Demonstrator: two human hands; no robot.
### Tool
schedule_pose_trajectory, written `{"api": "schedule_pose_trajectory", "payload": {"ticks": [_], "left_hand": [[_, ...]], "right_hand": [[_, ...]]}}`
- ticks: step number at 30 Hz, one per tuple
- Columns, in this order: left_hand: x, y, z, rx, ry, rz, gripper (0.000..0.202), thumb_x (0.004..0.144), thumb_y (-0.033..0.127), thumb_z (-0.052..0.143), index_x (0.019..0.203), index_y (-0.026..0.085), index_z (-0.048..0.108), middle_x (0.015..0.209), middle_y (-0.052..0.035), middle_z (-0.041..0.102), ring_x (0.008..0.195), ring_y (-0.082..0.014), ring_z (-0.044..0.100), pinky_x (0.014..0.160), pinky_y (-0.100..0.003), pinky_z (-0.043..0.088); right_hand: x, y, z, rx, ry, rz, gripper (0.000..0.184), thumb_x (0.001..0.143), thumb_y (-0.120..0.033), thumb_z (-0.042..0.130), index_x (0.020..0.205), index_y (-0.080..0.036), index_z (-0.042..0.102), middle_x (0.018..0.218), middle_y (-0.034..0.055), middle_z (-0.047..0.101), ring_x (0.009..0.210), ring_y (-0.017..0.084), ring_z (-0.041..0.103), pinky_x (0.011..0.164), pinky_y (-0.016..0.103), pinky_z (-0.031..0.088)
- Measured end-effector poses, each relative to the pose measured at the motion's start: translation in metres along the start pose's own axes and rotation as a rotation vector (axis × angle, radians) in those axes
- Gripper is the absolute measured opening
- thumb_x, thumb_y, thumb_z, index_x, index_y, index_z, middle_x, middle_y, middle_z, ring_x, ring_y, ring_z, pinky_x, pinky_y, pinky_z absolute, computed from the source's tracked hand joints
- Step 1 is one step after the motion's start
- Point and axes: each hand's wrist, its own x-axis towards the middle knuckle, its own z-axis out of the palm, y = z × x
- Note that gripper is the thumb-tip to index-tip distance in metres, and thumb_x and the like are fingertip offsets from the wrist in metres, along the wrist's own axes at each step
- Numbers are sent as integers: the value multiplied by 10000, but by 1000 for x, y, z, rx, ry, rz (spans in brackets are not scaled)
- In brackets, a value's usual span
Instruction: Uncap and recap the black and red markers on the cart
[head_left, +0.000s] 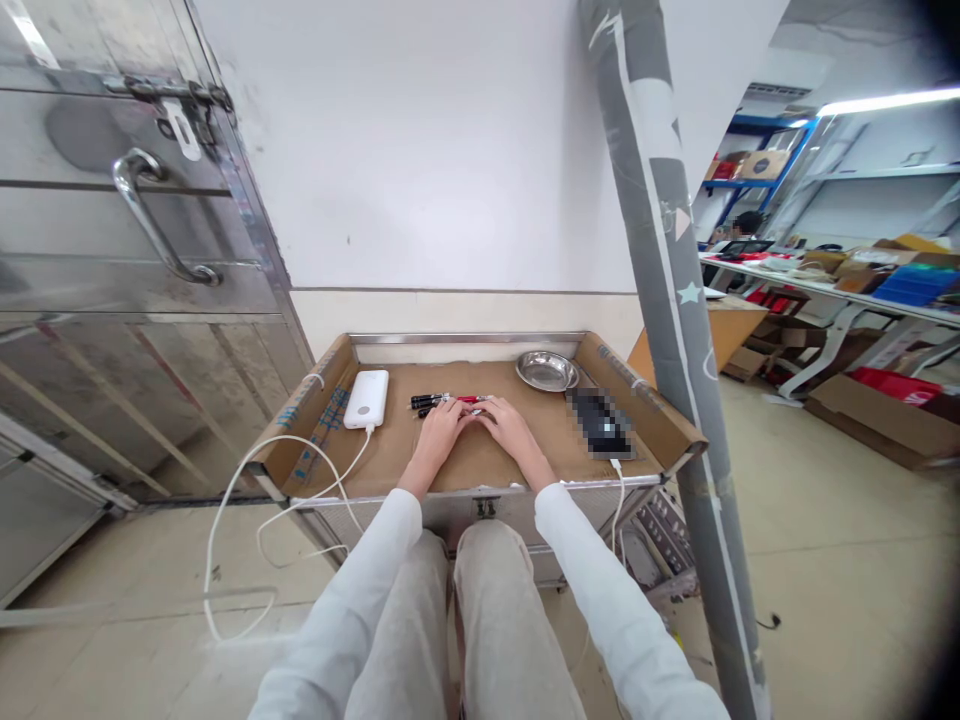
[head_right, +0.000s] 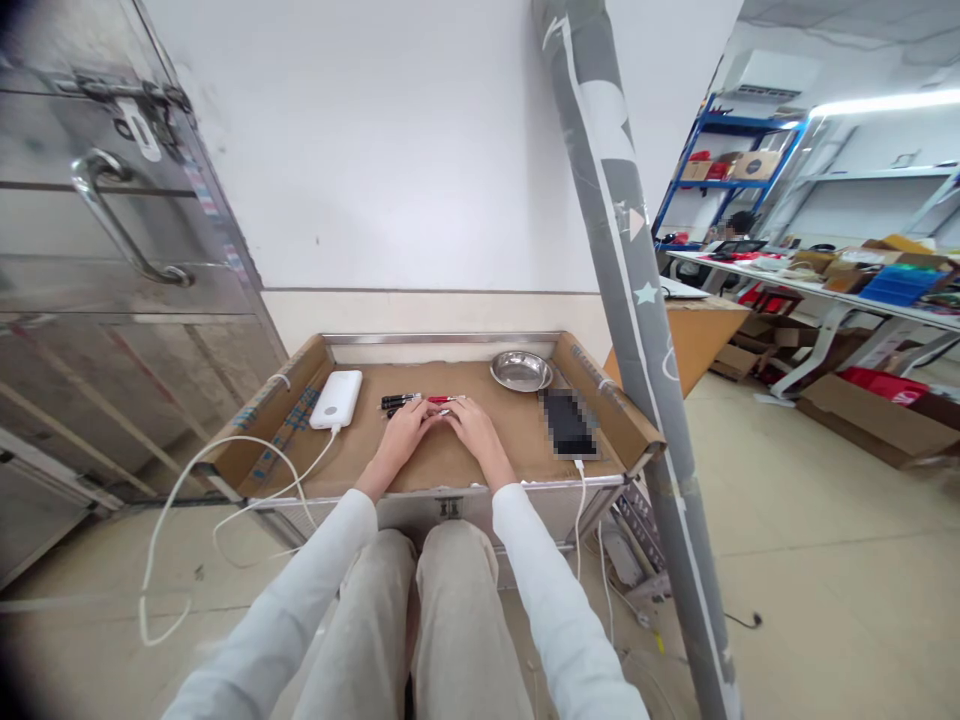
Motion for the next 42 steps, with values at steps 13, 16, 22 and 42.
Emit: {"api": "schedule_pose_trajectory", "payload": {"ticks": [13,16,22,42], "left_hand": [[0,-3,-2,-417,174,-22,312,941,285,447,1249,238,464,1131,-73,578,1029,-176,596,920,-348,490],[0,-4,0,-439,191,-15,380,943,307,442,1314,233,403,1138,-82,595,1010,-169,611,924,-348,495],[-1,-1,-6,-414,269,-26,333,961,310,388,1277,217,437,1156,-93,602,1026,-161,605,901,-315,497],[-3,3,-13,-424,380,-97,242,962,275,372,1159,199,490,1106,-91,604,1046,-177,592,912,-333,489]], "right_hand": [[-2,12,7,98,54,121,191,872,-164,511,1026,-205,615,1051,71,660,988,184,598,908,334,454],[-2,13,8,110,49,128,197,850,-138,525,1006,-208,622,1038,68,666,982,180,606,904,331,458],[-2,14,8,171,46,126,256,820,-93,535,1032,-208,621,1061,65,672,980,173,617,898,321,468],[0,7,2,144,91,153,141,880,-237,530,927,-219,662,969,54,698,892,189,631,841,308,464]]}}
